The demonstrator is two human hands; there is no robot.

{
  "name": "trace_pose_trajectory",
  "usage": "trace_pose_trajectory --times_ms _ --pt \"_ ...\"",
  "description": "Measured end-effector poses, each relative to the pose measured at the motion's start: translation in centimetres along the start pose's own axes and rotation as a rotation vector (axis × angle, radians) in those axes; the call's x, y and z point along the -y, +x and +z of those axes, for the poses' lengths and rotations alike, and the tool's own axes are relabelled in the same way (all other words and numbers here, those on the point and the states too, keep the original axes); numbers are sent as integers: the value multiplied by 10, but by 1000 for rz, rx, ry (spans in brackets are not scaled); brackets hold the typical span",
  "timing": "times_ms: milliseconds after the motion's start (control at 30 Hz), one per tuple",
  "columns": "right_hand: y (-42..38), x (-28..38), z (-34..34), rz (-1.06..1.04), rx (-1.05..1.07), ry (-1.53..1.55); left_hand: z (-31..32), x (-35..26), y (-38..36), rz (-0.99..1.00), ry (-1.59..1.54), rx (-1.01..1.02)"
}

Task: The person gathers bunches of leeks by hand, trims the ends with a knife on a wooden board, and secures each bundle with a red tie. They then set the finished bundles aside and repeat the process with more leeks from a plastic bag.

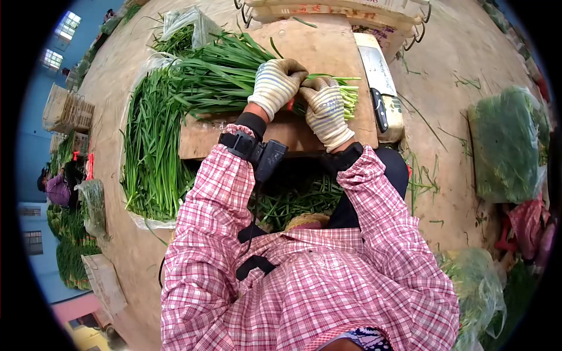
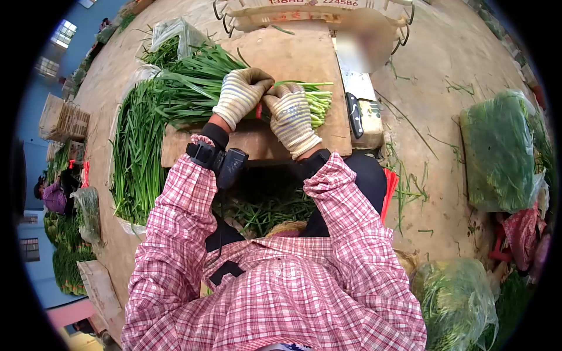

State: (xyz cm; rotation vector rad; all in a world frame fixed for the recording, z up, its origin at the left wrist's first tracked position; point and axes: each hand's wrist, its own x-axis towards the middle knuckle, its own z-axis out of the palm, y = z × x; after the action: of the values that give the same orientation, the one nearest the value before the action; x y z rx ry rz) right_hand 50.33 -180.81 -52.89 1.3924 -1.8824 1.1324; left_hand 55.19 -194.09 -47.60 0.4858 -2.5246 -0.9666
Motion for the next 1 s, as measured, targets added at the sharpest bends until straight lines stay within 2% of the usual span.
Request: trace_pose_trajectory --times_ms 200,300,333,400,433,500,567,633,733,833,867,900,967,1000 --pt "7 4 -4 30 50 -176 -6 6 11 -8 22 217" --pt "14 8 -5 225 151 -268 -11 4 11 128 176 267" --pt "17 9 -5 226 147 -277 -14 9 12 161 143 321" --pt "24 13 -5 447 166 -173 -19 16 12 251 116 388" --pt "28 16 -3 506 185 -196 -20 18 8 222 12 413" --pt "35 22 0 554 149 -223 -17 16 2 237 -66 362" --pt "42 24 3 634 207 -274 -16 10 -6 135 -61 262" --pt "47 22 0 689 279 -250 -11 14 -7 194 21 173" --pt "52 12 -7 735 371 -115 -8 15 -8 281 146 117" --pt "50 -13 5 783 401 138 -10 13 -9 303 83 109" --pt "49 -23 10 826 493 110 -11 12 -9 299 125 104" --pt "50 -23 6 822 496 113 -11 10 -10 295 127 100" --pt "50 -23 -6 795 489 421 -12 6 -10 271 201 103" --pt "58 -8 -34 810 392 674 -6 12 -8 242 212 72"
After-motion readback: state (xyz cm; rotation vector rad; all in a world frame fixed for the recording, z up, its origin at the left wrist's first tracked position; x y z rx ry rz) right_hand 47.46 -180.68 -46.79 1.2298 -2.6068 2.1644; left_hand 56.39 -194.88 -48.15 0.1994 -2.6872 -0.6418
